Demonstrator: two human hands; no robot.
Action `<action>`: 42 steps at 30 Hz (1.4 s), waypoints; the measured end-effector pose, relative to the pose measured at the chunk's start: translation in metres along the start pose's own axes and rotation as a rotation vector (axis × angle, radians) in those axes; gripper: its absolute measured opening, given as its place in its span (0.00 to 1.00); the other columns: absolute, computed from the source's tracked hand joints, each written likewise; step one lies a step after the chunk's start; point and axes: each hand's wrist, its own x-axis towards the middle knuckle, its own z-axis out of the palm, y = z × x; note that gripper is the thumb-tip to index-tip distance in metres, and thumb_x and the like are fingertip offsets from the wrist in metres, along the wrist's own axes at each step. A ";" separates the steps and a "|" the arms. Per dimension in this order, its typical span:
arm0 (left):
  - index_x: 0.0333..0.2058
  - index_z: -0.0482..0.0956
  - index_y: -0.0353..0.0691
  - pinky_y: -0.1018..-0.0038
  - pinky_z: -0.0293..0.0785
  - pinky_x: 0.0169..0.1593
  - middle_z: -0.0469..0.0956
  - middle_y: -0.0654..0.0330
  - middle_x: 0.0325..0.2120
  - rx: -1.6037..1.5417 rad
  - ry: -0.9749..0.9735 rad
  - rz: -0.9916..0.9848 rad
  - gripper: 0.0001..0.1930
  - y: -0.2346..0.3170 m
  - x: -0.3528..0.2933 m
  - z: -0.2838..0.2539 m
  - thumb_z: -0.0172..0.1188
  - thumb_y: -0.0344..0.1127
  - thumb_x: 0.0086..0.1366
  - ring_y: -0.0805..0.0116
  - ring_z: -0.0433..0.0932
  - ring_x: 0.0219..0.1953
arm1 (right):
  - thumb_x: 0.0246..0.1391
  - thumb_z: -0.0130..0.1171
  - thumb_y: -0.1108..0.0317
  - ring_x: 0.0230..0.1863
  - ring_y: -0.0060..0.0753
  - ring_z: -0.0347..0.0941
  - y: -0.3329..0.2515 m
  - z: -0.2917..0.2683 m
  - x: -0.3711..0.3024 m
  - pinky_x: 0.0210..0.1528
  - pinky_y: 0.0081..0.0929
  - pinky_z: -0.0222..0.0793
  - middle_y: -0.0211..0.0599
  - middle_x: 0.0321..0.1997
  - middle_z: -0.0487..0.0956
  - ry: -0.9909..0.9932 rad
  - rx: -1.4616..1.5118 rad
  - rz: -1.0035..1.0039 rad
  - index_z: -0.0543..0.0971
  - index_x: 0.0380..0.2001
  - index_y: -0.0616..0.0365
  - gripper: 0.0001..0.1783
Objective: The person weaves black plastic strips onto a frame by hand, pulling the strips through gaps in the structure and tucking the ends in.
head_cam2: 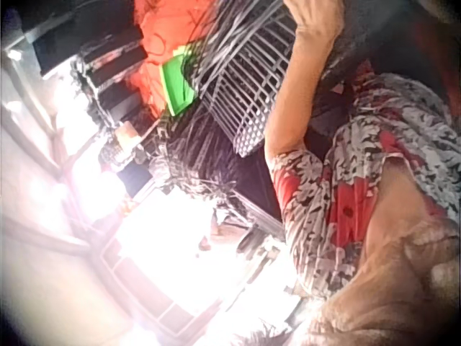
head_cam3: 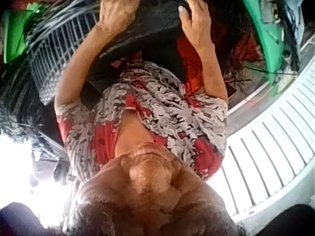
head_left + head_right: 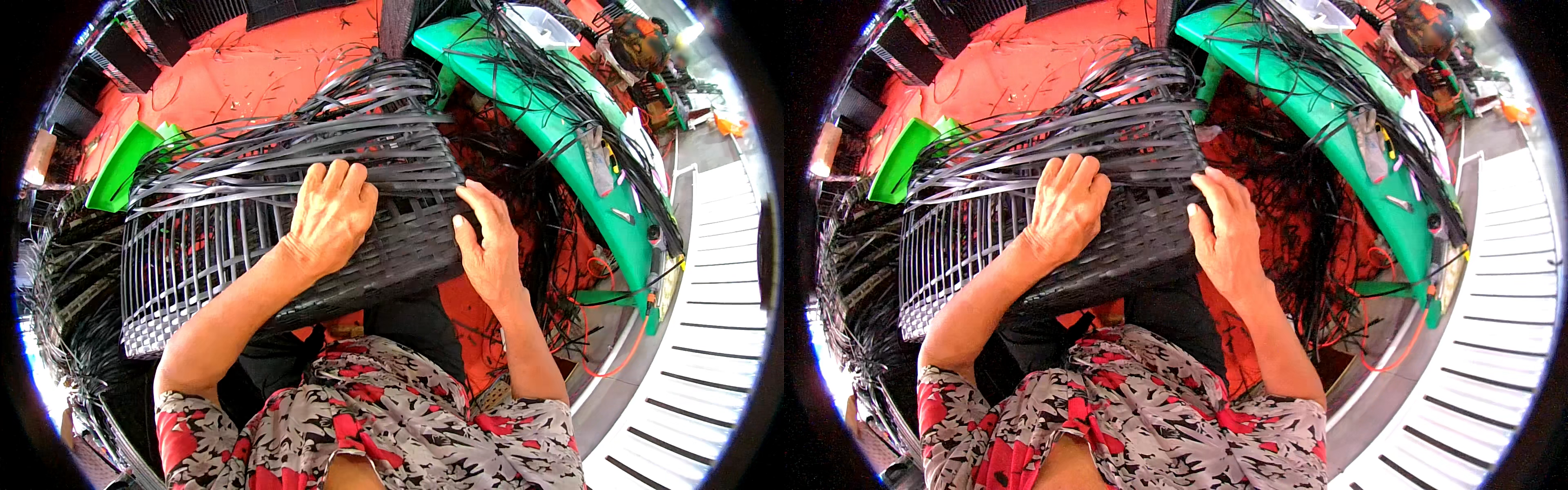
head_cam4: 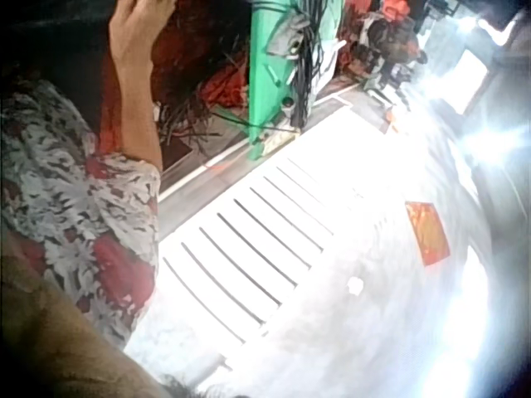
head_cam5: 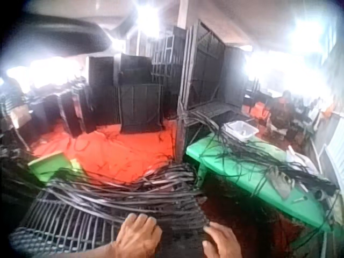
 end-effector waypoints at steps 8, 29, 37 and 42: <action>0.23 0.71 0.40 0.68 0.63 0.36 0.66 0.59 0.26 0.039 0.098 0.051 0.05 -0.007 -0.006 0.009 0.55 0.32 0.46 0.62 0.68 0.32 | 0.43 0.60 0.76 0.39 0.43 0.70 -0.019 0.010 0.036 0.41 0.37 0.66 0.36 0.34 0.78 -0.081 -0.050 -0.170 0.79 0.30 0.55 0.08; 0.22 0.72 0.32 0.72 0.59 0.23 0.63 0.62 0.12 -0.703 -0.200 -0.508 0.13 -0.063 -0.060 -0.140 0.54 0.34 0.62 0.76 0.61 0.18 | 0.53 0.54 0.73 0.36 0.29 0.76 -0.097 -0.062 0.099 0.39 0.28 0.71 0.37 0.38 0.80 -0.227 0.268 -0.358 0.74 0.47 0.63 0.17; 0.26 0.75 0.30 0.69 0.65 0.26 0.69 0.55 0.15 -0.778 0.059 -0.356 0.08 -0.011 -0.014 -0.146 0.55 0.30 0.61 0.71 0.65 0.18 | 0.57 0.54 0.60 0.23 0.43 0.72 -0.132 -0.062 0.085 0.28 0.35 0.66 0.50 0.18 0.71 -0.618 0.144 -0.204 0.77 0.30 0.64 0.15; 0.29 0.76 0.30 0.76 0.67 0.29 0.73 0.60 0.18 -0.636 0.121 -0.425 0.06 -0.037 -0.046 -0.156 0.55 0.29 0.60 0.76 0.68 0.22 | 0.55 0.55 0.70 0.41 0.34 0.73 -0.087 -0.083 0.079 0.44 0.27 0.68 0.39 0.38 0.77 -0.580 0.221 -0.258 0.75 0.42 0.64 0.13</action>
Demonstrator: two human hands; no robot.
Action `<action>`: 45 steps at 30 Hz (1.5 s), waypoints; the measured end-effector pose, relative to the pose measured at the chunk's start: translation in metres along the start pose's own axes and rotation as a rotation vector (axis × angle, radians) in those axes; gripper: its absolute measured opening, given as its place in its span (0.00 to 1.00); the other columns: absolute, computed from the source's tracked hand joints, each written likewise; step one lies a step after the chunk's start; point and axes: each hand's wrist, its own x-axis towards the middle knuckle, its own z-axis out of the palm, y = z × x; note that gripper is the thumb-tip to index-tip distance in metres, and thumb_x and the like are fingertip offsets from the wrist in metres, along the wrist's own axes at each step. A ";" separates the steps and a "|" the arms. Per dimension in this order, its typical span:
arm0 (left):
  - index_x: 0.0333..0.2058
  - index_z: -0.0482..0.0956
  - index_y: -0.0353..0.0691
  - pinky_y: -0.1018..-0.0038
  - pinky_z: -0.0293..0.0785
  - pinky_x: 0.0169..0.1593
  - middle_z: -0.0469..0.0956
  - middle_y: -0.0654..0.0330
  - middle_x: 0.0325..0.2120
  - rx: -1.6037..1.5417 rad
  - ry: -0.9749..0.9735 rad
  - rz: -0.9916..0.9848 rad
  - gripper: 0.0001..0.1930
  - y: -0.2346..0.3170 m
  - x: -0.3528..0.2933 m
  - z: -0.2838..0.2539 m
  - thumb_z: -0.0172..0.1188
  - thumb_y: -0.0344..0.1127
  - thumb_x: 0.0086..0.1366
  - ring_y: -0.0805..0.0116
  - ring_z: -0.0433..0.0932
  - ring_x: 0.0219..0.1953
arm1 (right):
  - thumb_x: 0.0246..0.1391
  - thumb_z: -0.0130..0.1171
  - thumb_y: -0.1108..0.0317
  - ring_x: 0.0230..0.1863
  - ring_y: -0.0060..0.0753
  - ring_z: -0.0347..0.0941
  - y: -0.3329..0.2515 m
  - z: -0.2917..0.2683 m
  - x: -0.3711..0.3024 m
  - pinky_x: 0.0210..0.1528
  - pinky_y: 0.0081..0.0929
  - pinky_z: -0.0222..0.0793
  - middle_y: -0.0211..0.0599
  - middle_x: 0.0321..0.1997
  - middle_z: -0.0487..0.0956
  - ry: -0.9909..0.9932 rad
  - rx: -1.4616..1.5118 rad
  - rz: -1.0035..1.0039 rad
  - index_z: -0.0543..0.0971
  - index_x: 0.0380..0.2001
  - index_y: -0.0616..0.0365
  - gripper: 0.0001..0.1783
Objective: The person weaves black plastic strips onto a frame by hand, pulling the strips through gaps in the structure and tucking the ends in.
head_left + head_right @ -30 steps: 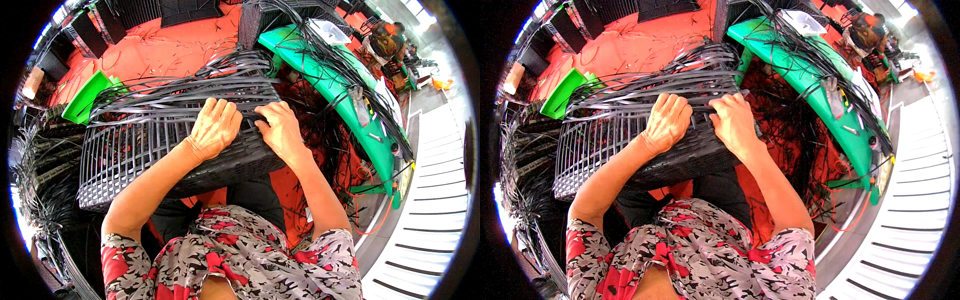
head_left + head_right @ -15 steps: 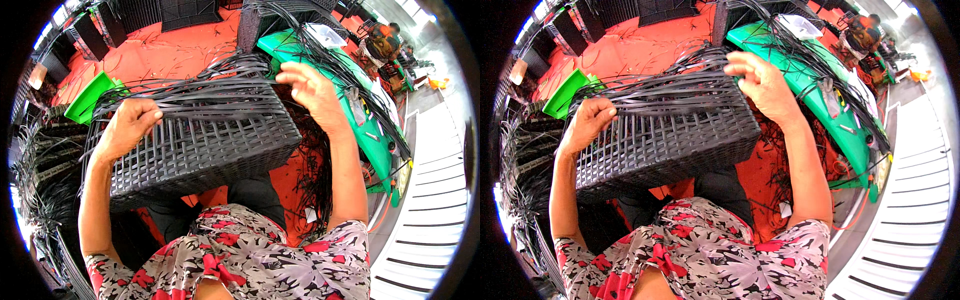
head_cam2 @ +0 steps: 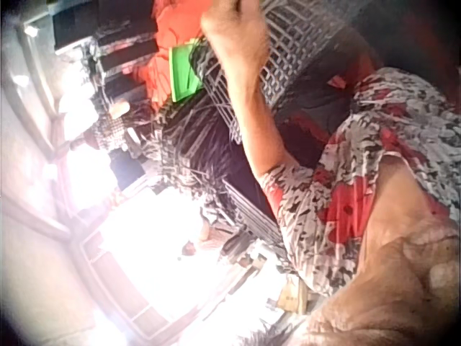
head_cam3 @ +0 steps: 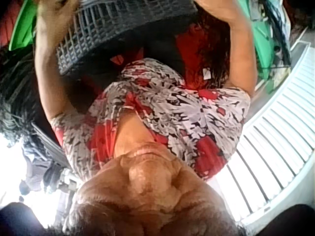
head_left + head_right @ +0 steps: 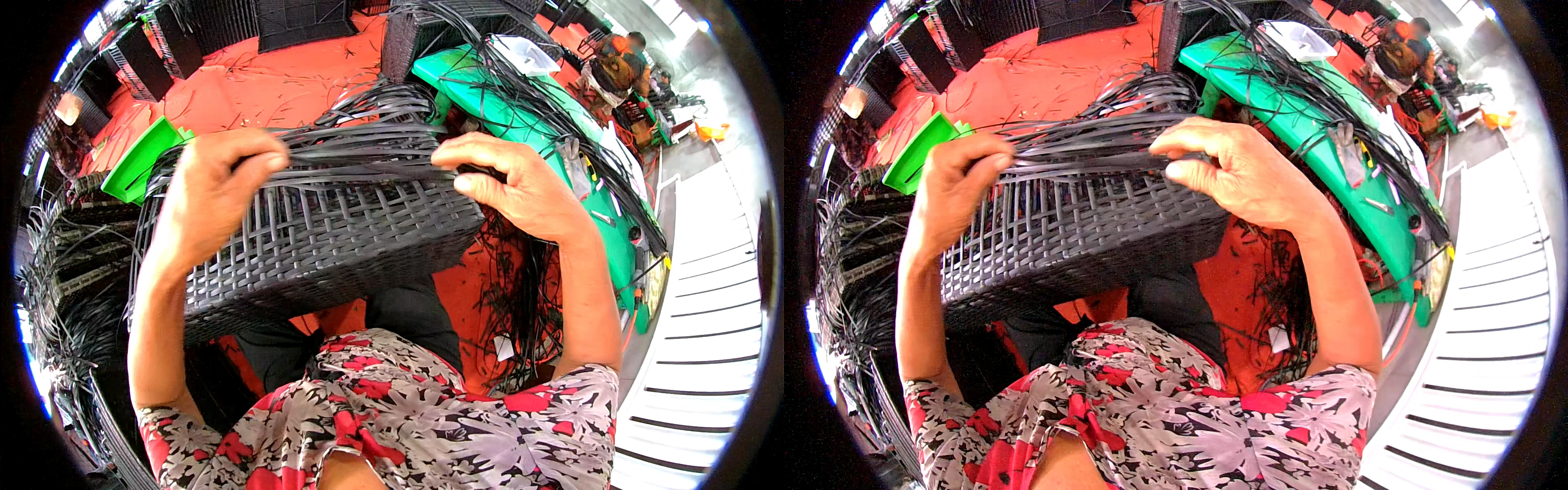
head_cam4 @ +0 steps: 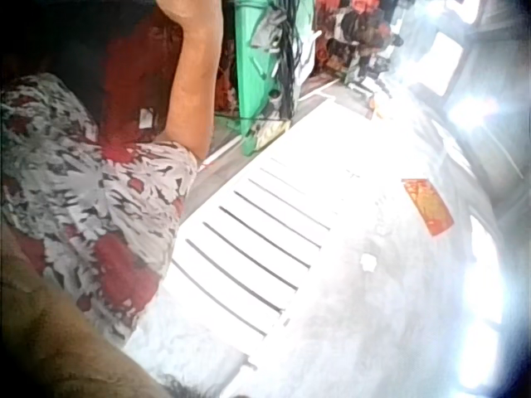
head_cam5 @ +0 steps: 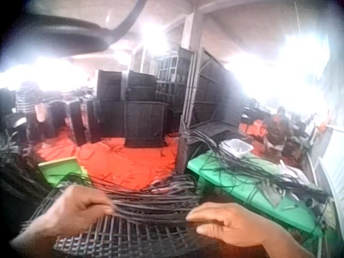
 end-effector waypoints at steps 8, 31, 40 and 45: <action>0.16 0.69 0.40 0.80 0.45 0.20 0.58 0.76 0.13 -0.117 -0.106 -0.465 0.19 -0.043 -0.045 -0.075 0.61 0.43 0.61 0.85 0.53 0.17 | 0.52 0.54 0.74 0.37 0.29 0.73 0.096 0.017 0.007 0.42 0.24 0.68 0.37 0.34 0.78 -0.060 -0.052 0.272 0.79 0.36 0.65 0.10; 0.15 0.66 0.37 0.78 0.51 0.21 0.59 0.73 0.12 -0.115 -0.154 -0.357 0.18 -0.036 -0.054 -0.072 0.60 0.36 0.60 0.83 0.55 0.19 | 0.50 0.55 0.66 0.22 0.24 0.74 -0.064 0.116 0.141 0.27 0.24 0.70 0.35 0.21 0.78 -0.773 0.440 -0.031 0.77 0.22 0.67 0.13; 0.22 0.73 0.37 0.84 0.55 0.18 0.65 0.71 0.12 -0.420 -0.087 -0.346 0.16 -0.044 -0.070 -0.071 0.58 0.42 0.63 0.84 0.60 0.13 | 0.53 0.54 0.63 0.23 0.18 0.68 -0.072 0.077 0.131 0.26 0.23 0.63 0.27 0.18 0.73 -0.342 0.054 -0.195 0.80 0.26 0.65 0.15; 0.25 0.75 0.36 0.84 0.57 0.18 0.66 0.70 0.11 -0.466 -0.129 -0.369 0.13 -0.050 -0.079 -0.066 0.58 0.40 0.63 0.83 0.61 0.13 | 0.50 0.61 0.53 0.17 0.15 0.60 -0.064 -0.017 0.090 0.21 0.21 0.55 0.23 0.14 0.69 -0.034 -0.055 0.049 0.80 0.19 0.60 0.19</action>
